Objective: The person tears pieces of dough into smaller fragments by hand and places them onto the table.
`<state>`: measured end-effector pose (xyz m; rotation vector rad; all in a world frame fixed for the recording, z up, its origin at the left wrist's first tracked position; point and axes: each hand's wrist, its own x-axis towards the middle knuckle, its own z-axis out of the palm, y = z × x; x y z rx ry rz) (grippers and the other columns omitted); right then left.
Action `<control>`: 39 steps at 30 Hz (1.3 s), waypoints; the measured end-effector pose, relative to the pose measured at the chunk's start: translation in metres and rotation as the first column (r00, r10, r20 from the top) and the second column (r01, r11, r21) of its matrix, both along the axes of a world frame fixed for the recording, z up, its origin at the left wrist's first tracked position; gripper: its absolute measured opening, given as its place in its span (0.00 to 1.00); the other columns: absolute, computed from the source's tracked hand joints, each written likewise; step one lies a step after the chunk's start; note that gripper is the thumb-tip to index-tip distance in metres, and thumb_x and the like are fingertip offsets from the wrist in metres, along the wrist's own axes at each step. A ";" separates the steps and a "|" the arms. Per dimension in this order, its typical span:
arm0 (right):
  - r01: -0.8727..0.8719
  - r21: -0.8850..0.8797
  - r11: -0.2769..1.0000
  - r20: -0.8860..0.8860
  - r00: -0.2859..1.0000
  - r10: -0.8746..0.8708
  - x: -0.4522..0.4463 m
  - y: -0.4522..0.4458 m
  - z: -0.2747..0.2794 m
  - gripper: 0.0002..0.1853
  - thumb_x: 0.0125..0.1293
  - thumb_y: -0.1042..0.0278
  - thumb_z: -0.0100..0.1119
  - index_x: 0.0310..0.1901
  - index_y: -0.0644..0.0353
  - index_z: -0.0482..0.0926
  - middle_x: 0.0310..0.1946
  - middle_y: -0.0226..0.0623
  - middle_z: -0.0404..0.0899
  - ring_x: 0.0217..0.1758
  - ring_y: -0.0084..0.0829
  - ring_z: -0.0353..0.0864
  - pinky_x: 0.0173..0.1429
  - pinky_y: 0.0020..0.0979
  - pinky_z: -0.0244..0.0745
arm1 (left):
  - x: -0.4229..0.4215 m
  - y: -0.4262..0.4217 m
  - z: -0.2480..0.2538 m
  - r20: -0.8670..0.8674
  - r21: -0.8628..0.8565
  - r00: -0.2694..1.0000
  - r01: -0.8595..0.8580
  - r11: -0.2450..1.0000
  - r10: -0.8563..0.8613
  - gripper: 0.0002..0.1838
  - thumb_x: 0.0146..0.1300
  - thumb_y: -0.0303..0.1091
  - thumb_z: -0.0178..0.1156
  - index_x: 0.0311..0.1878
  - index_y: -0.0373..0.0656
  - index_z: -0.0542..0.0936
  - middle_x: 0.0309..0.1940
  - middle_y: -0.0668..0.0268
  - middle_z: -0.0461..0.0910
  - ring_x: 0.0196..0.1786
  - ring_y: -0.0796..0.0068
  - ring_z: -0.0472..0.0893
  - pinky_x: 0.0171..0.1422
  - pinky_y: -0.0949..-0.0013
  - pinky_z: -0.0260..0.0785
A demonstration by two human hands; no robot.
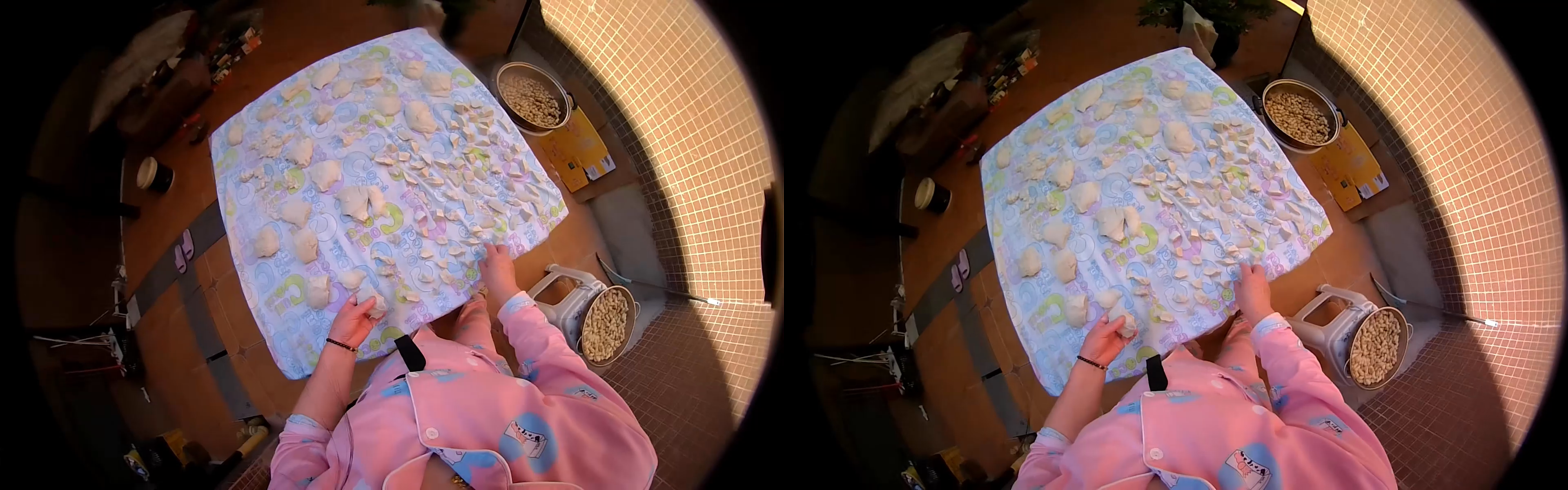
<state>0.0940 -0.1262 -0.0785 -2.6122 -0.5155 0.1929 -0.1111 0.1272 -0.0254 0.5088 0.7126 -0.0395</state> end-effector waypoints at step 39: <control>0.175 0.522 0.835 -0.853 0.133 0.505 -0.058 0.125 0.084 0.10 0.57 0.67 0.60 0.36 0.63 0.75 0.24 0.28 0.74 0.25 0.18 0.73 0.32 0.19 0.71 | 0.005 -0.005 0.022 0.108 0.110 0.994 0.009 0.994 -0.021 0.16 0.57 0.26 0.57 0.50 0.42 0.70 0.42 0.68 0.76 0.44 0.76 0.76 0.44 0.72 0.70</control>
